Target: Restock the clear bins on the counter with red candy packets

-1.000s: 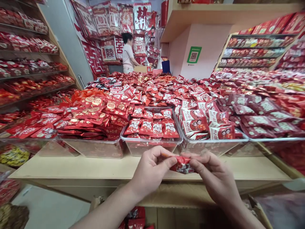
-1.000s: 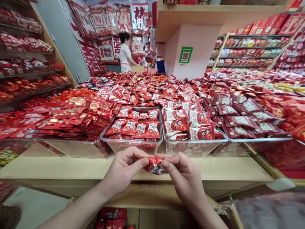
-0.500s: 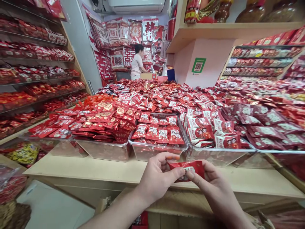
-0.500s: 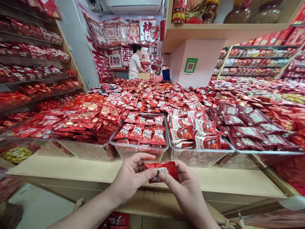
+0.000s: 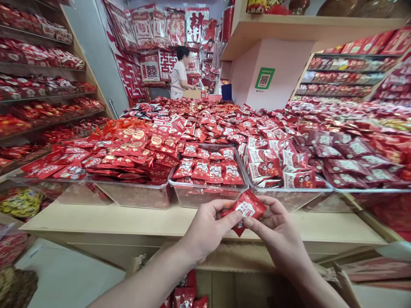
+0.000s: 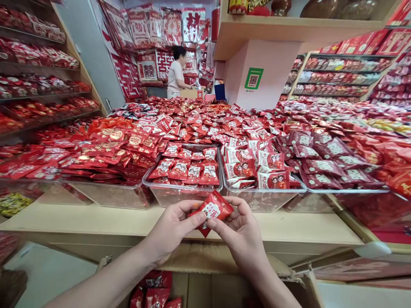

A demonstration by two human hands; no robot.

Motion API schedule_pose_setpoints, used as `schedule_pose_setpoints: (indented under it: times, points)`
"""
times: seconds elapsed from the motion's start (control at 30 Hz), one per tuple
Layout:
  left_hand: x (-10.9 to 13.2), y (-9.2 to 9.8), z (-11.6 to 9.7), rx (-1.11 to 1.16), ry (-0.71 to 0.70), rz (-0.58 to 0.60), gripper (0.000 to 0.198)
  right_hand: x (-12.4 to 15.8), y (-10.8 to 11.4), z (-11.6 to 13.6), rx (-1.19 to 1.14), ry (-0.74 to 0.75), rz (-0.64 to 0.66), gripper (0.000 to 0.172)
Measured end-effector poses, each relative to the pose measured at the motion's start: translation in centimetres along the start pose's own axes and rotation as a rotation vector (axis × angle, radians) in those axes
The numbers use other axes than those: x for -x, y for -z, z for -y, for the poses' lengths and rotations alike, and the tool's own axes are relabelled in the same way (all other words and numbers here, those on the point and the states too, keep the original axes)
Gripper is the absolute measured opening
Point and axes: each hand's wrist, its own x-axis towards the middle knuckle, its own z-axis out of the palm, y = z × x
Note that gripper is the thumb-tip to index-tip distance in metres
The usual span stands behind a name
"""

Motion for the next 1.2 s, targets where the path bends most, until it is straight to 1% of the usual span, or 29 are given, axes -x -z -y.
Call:
schedule_pose_setpoints:
  times: [0.2, 0.3, 0.37, 0.43, 0.5, 0.63, 0.73, 0.83, 0.9, 0.97, 1.03, 1.07, 1.13, 1.2]
  points:
    - [0.2, -0.6, 0.5, 0.114, -0.028, -0.064, 0.023, 0.1, -0.1, 0.0, -0.001, 0.061, -0.006, 0.037]
    - [0.3, -0.8, 0.8, 0.224, 0.02, -0.05, 0.024, 0.1, 0.1, -0.1, 0.013, 0.062, -0.029, 0.036]
    - [0.3, -0.9, 1.0, 0.306, 0.058, -0.047, 0.023, 0.0, 0.3, -0.2, 0.021, 0.044, -0.034, 0.032]
    - [0.2, -1.0, 1.1, 0.366, 0.077, -0.071, 0.02, -0.1, 0.4, -0.3, 0.034, 0.028, -0.025, 0.027]
    - [0.2, -1.0, 1.1, 0.392, 0.081, -0.09, 0.018, -0.1, 0.4, -0.4, 0.035, 0.027, -0.019, 0.026]
    - [0.2, -0.8, 0.9, 0.366, 0.101, -0.045, 0.02, 0.0, 0.4, -0.5, -0.014, 0.044, -0.018, 0.028]
    - [0.3, -0.7, 0.8, 0.391, 0.118, -0.052, 0.023, 0.1, 0.6, -0.4, 0.03, 0.072, 0.005, 0.022]
    - [0.4, -0.7, 0.7, 0.473, 0.172, 0.004, 0.016, 0.3, 0.9, -0.4, 0.177, 0.172, 0.02, 0.013]
    - [0.5, -0.8, 0.7, 0.469, 0.216, 0.036, 0.01, 0.4, 0.9, -0.4, 0.336, 0.299, 0.023, 0.011]
    - [0.7, -0.9, 0.7, 0.419, 0.222, 0.054, 0.015, 0.6, 0.8, -0.4, 0.556, 0.454, 0.006, 0.01]
    - [0.8, -1.0, 0.8, 0.388, 0.22, 0.115, 0.024, 0.8, 0.5, -0.3, 0.766, 0.597, -0.016, 0.009]
    - [0.9, -1.0, 0.9, 0.392, 0.224, 0.158, 0.026, 0.9, 0.4, -0.3, 0.843, 0.647, -0.011, 0.011]
    - [1.0, -1.0, 1.0, 0.426, 0.241, 0.219, 0.028, 1.1, 0.2, -0.2, 0.937, 0.72, 0.052, 0.018]
    - [0.9, -0.9, 1.1, 0.454, 0.253, 0.227, 0.032, 1.1, 0.2, -0.3, 1.007, 0.802, 0.134, 0.029]
